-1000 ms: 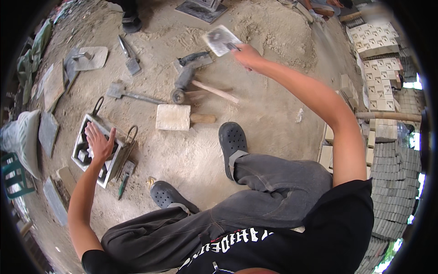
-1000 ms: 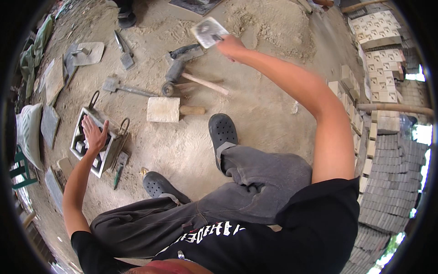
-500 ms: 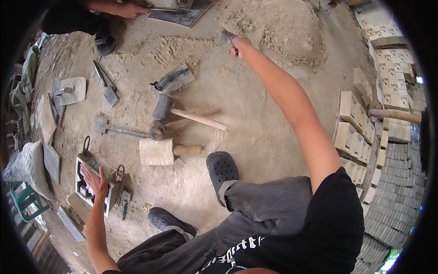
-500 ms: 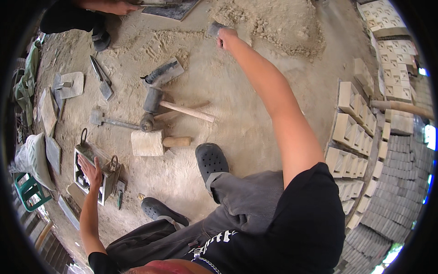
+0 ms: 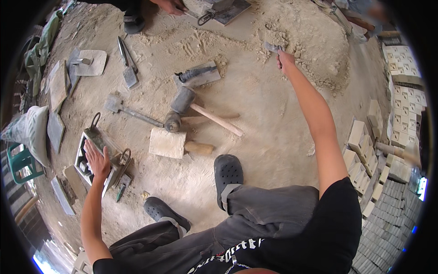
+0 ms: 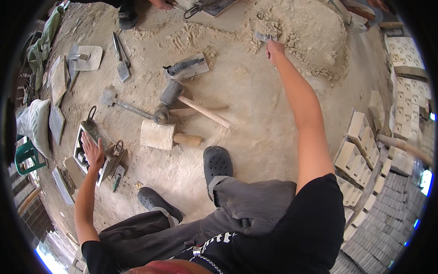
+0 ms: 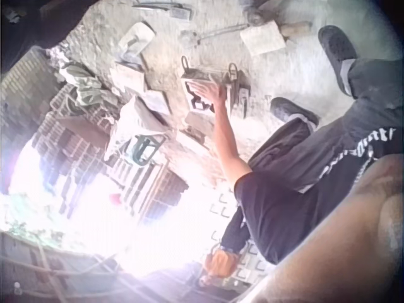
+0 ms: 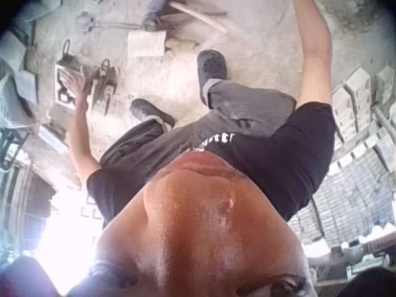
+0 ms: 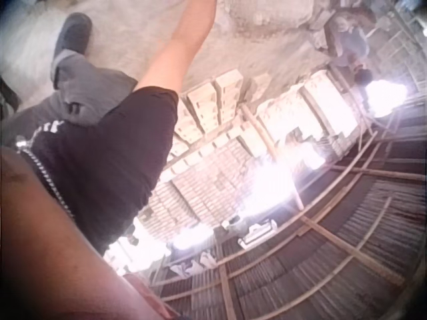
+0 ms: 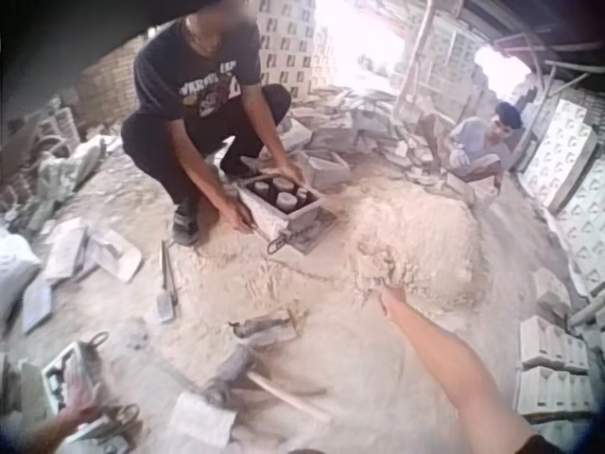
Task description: The person fills a star-shaped metal mold with cement mixture using a trowel and then compacts the material by striking the mold with a metal tool.
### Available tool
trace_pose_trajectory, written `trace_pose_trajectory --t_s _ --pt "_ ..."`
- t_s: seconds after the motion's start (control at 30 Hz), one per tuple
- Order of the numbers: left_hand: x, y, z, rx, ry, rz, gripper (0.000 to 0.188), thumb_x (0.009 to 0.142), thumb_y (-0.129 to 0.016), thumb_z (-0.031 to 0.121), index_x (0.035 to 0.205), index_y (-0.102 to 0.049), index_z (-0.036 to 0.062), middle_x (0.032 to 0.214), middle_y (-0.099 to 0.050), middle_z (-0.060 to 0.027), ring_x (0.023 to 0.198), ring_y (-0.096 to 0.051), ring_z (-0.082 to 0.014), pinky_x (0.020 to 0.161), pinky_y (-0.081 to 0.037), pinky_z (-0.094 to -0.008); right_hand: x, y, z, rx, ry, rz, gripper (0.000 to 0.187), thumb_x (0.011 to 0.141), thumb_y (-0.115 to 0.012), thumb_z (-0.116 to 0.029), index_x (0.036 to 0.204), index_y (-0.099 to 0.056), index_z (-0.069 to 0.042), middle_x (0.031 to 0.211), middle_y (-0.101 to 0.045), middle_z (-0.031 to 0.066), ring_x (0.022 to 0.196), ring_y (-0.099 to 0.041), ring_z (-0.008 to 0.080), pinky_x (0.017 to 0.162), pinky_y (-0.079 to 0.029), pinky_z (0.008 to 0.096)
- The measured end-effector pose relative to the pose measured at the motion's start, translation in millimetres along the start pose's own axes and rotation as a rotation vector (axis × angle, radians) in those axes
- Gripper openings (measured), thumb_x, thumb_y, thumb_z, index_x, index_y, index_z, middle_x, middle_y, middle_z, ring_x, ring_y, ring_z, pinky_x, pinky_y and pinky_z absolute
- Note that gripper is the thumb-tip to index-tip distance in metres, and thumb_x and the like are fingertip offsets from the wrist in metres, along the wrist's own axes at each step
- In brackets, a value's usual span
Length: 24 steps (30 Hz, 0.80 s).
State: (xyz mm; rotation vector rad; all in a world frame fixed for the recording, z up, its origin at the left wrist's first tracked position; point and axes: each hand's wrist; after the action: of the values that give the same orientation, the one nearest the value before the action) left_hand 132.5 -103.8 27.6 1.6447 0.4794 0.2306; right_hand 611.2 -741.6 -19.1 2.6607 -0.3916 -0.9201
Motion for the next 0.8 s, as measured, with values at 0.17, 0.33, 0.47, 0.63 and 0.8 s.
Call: trace_pose_trajectory --t_s 0.17,0.33,0.47,0.63,0.8 --pt "-7.4 21.0 13.4 -0.155 -0.329 0.091 0.080 0.092 -0.050 0.041 0.149 -0.011 -0.0002 0.155 -0.013 -0.0201 0.145 -0.010 -0.0346 0.116 -0.009 -0.0460 -81.4 11.3 17.8 -0.154 0.158 -0.047 0.020 0.091 -0.058 -0.023 0.085 -0.062 -0.004 0.062 -0.052 0.0022 0.043 -0.043 0.0110 0.036 -0.033 0.0272" --pt "-22.5 10.2 -10.5 -0.146 -0.507 0.033 0.086 0.092 -0.044 0.055 0.148 -0.012 -0.0029 0.155 -0.011 -0.0226 0.145 -0.008 -0.0346 0.117 -0.009 -0.0430 -145.4 48.7 48.1 -0.211 0.295 -0.184 0.023 0.089 -0.063 -0.032 0.086 -0.063 -0.010 0.062 -0.050 -0.0027 0.040 -0.042 0.0070 0.034 -0.031 0.0249" --pt "-69.7 30.5 -76.8 0.170 -0.510 -0.171 0.089 0.092 -0.035 0.061 0.148 -0.009 -0.0041 0.156 -0.010 -0.0196 0.146 -0.007 -0.0306 0.118 -0.009 -0.0412 -237.3 18.2 46.7 -0.265 0.366 -0.346 0.026 0.092 -0.061 -0.032 0.104 -0.064 -0.009 0.069 -0.051 -0.0025 0.040 -0.043 0.0060 0.031 -0.031 0.0232" --pt "-113.9 30.7 -138.5 0.175 -0.163 -0.195 0.094 0.091 -0.032 0.067 0.149 -0.006 -0.0019 0.157 -0.007 -0.0189 0.146 -0.005 -0.0297 0.118 -0.006 -0.0400 -342.7 -44.8 39.7 -0.366 0.426 -0.593 0.037 0.093 -0.060 -0.027 0.127 -0.059 -0.011 0.072 -0.051 -0.0022 0.039 -0.041 0.0051 0.030 -0.030 0.0222" --pt "-115.0 -7.2 -156.4 -0.449 0.078 0.114 0.093 0.092 -0.036 0.064 0.147 -0.010 -0.0055 0.153 -0.013 -0.0267 0.144 -0.011 -0.0351 0.117 -0.012 -0.0408 -424.8 -126.5 27.8 -0.547 0.495 -0.860 0.041 0.093 -0.060 -0.024 0.131 -0.056 -0.011 0.071 -0.052 -0.0027 0.040 -0.039 0.0038 0.032 -0.029 0.0213"
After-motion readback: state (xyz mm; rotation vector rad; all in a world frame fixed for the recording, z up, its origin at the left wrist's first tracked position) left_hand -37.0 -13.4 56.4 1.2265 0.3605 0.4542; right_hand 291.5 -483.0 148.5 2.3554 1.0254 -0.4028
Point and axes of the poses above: each hand's wrist, its own x-axis towards the middle knuckle, its own y-axis out of the back of the hand, z = x × y
